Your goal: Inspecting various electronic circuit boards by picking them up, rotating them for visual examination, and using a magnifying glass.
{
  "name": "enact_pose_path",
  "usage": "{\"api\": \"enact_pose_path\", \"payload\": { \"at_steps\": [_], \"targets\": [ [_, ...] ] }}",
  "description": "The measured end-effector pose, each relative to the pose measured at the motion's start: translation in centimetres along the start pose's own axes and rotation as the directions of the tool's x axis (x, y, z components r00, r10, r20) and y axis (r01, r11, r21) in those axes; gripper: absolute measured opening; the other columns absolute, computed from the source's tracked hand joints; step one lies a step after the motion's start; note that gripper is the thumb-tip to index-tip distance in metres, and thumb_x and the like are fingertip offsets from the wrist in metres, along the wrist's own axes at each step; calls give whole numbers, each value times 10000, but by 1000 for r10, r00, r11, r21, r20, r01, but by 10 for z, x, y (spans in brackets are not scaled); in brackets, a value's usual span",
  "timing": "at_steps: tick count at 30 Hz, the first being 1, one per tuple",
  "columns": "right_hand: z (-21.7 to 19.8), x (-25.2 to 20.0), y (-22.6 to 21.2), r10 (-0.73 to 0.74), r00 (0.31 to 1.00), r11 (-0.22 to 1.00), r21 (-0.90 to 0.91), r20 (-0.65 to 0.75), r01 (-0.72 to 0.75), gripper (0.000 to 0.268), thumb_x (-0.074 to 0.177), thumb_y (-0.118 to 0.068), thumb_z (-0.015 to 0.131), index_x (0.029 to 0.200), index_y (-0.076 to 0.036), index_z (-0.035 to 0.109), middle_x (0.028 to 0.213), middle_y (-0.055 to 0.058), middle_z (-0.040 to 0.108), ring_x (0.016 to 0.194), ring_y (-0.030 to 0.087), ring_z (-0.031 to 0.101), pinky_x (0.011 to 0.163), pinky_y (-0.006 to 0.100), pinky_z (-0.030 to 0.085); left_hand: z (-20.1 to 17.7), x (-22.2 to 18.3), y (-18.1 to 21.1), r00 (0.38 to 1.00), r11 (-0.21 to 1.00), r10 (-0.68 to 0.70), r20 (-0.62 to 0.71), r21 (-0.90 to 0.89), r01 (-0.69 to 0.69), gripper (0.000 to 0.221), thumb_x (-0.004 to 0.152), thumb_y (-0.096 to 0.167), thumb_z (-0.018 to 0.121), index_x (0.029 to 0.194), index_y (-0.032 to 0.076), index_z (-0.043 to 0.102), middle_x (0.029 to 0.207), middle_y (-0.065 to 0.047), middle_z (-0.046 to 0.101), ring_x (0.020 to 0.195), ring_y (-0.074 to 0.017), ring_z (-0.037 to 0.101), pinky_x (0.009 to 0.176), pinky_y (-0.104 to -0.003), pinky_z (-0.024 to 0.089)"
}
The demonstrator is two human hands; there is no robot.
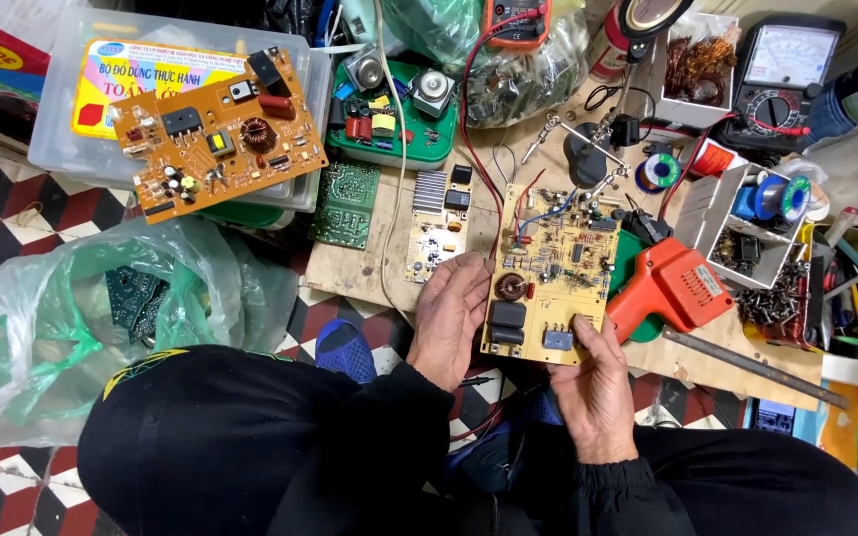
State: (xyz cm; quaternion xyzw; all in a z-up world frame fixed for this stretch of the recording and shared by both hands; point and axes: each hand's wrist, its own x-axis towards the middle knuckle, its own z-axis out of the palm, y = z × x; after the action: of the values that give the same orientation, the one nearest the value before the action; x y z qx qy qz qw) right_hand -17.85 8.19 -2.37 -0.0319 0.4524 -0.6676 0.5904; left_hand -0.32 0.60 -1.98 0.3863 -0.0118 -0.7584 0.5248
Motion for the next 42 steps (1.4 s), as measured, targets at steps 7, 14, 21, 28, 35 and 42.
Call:
{"api": "enact_pose_path", "payload": {
  "at_steps": [7,14,21,28,35,42],
  "targets": [
    [-1,1,1,-4,1000,1000,5,21,4,467,1027,-14,623,1493,-1,629,1299,117,745,1075,203,733,972,345,605,2,-1,0,1000,1000,-5,-12,3,5,260,1058,129,665,1291,23,615,1225,-158,691,1116,-216,668,956,-330,552],
    [0,1,2,-2,1000,1000,14,7,2,446,1029,-7,618,1475,1,633,1300,115,740,1096,203,726,1009,352,595,0,1,-1,1000,1000,-2,-12,-4,2,259,1057,120,664,1291,20,618,1239,-161,687,1132,-219,666,968,-337,555],
    [-4,3,3,-9,1000,1000,23,22,8,419,1029,-10,635,1448,1,642,1271,108,746,1071,204,732,982,352,600,0,2,-1,1000,1000,-5,-17,-8,5,267,1056,128,665,1295,20,618,1258,-174,697,1143,-228,672,981,-344,559],
    [-4,4,4,-5,1000,1000,8,21,5,415,1026,-4,621,1441,9,635,1278,120,742,1082,213,728,994,358,595,1,1,0,1000,1000,-11,-22,3,11,269,1058,133,664,1296,17,614,1270,-178,696,1163,-230,673,988,-342,552],
    [-5,6,5,-9,1000,1000,14,16,9,402,1024,1,636,1425,9,658,1268,114,758,1061,202,740,974,350,609,1,2,0,1000,1000,-8,-27,10,8,292,1047,131,669,1308,10,618,1293,-180,695,1185,-229,668,1003,-338,550],
    [6,-1,8,-81,996,994,-81,-23,79,386,1034,-25,647,1416,31,632,1197,124,758,919,185,756,756,270,629,26,-11,43,943,959,111,-315,283,-19,203,946,142,776,1114,80,680,1118,-95,773,1050,-214,764,1055,-399,642]
  ]
}}
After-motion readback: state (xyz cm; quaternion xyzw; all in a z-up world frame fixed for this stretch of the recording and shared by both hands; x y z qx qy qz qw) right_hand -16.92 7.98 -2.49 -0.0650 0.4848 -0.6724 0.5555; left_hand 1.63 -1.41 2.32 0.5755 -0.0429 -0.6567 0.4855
